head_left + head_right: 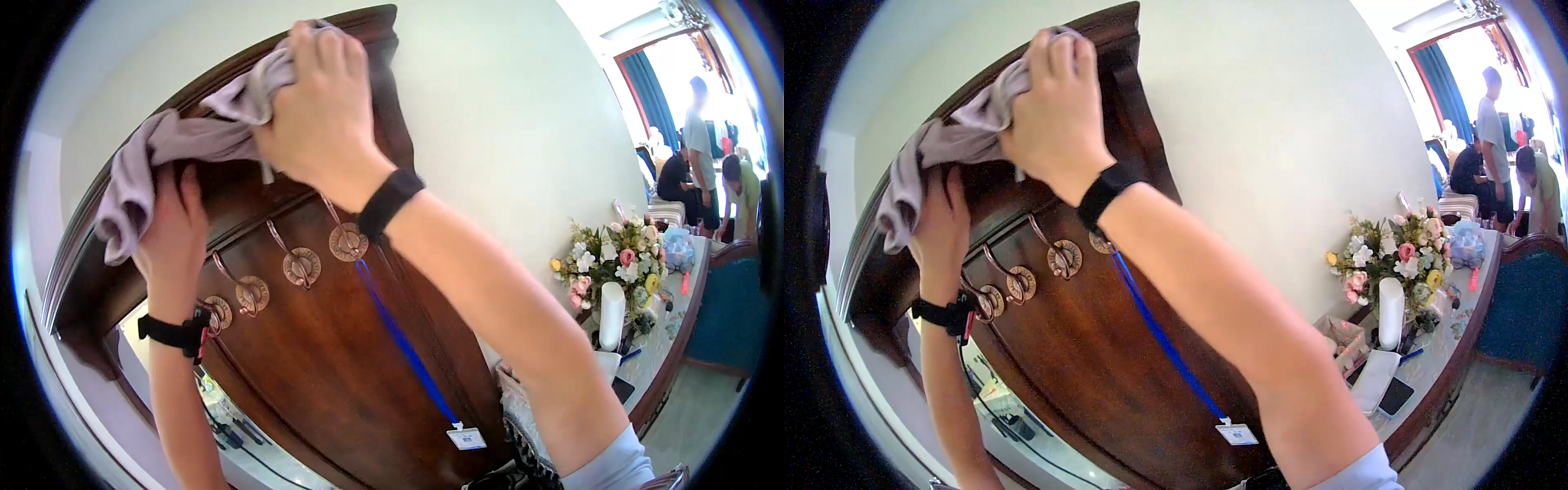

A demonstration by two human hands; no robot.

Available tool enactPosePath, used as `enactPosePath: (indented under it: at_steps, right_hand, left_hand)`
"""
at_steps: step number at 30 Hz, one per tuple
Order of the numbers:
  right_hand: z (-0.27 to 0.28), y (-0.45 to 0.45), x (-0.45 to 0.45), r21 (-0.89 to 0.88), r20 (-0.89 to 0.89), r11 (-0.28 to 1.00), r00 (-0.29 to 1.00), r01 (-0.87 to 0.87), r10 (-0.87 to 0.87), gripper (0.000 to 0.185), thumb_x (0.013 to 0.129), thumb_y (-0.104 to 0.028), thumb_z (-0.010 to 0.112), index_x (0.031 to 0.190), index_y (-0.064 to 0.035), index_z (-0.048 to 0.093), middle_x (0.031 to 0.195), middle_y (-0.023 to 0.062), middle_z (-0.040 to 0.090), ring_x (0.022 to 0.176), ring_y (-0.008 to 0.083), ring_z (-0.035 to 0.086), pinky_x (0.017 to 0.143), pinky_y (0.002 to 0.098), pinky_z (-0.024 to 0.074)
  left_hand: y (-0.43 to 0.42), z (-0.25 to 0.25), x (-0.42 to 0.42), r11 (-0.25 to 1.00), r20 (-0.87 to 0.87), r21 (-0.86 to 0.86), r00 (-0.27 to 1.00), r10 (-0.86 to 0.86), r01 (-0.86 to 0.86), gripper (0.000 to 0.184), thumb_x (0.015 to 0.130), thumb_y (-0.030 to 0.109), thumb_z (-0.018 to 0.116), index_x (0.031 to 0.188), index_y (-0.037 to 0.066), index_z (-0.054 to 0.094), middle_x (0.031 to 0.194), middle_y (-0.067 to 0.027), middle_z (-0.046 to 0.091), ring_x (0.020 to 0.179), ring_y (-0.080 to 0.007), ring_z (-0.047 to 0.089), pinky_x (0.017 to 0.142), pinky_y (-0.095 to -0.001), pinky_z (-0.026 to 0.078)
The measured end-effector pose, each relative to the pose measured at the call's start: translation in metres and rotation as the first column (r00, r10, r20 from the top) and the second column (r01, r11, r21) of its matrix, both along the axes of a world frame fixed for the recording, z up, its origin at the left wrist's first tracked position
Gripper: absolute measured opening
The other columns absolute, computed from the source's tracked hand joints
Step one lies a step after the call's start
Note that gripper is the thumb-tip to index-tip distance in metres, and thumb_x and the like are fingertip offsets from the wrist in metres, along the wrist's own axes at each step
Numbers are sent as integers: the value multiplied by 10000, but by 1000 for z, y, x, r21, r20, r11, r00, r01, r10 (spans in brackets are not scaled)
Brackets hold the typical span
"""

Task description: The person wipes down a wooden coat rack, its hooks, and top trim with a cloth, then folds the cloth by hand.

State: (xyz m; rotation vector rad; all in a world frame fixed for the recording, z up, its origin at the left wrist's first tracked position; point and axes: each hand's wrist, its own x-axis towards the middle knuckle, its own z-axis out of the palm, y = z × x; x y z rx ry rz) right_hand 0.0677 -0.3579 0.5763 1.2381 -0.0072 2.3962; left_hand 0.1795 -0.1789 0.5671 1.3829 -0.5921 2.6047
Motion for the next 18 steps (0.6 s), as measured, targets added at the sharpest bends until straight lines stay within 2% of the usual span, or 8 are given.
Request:
enactPosePath:
  at_steps: [2,4,5,8,9,12,16,18]
  right_hand:
    - [-2,22,11,33,-122,999,992,35,-31,441,711,-413,670,977,-75,768,1370,239,459,1260,383,375,1113,513,207]
    - [-5,41,23,-43,-194,999,980,29,-37,462,705,-450,667,961,-79,772,1363,234,466,1266,390,373,1121,522,197]
    - [-5,49,30,-93,-192,995,980,29,-46,459,709,-454,662,946,-77,773,1352,227,478,1263,386,375,1124,519,200]
    - [-4,61,45,-242,-159,970,986,11,-51,442,730,-458,642,907,-75,775,1322,210,506,1256,373,381,1127,506,219]
    - [-4,60,46,-249,-161,968,985,16,-58,427,744,-453,628,889,-81,778,1326,211,501,1252,369,385,1122,500,236]
    - [-2,52,41,-257,-162,965,981,61,-105,425,755,-452,622,918,-92,778,1342,201,497,1252,358,393,1119,492,243]
    - [0,29,20,-171,-123,964,967,202,-225,430,773,-442,609,976,-98,770,1363,194,491,1259,351,400,1118,496,239]
    - [4,7,8,-90,-2,982,986,164,-165,372,663,-374,674,849,-65,770,1296,183,534,1209,315,428,1073,440,294]
  left_hand:
    - [23,0,21,999,-162,-16,986,-39,37,406,966,302,498,1268,41,569,1341,-226,505,1275,-381,445,1055,-477,359]
    - [44,-2,38,994,-227,-72,970,-91,76,399,997,310,437,1165,-26,572,1219,-294,544,1128,-445,503,991,-497,373]
    - [62,3,59,999,-113,-43,993,25,-30,423,1000,304,415,1187,-51,548,1256,-314,512,1147,-471,483,1001,-507,369]
    - [86,2,71,999,-232,-39,972,-44,35,456,953,273,457,1234,-81,515,1322,-313,463,1203,-491,440,1040,-507,351]
    - [92,5,82,995,-211,-76,976,43,-60,460,928,255,481,1241,-81,512,1328,-311,461,1212,-489,433,1046,-500,350]
    - [82,7,69,992,-196,-71,974,-118,106,457,934,244,486,1258,-77,509,1343,-311,453,1224,-486,428,1047,-496,347]
    - [49,8,49,986,-178,22,971,-157,163,460,947,237,486,1287,-74,495,1354,-308,451,1235,-483,421,1045,-488,348]
    - [20,6,41,976,-216,43,955,-201,215,455,967,240,473,1303,-66,491,1360,-296,458,1261,-468,409,1069,-470,319]
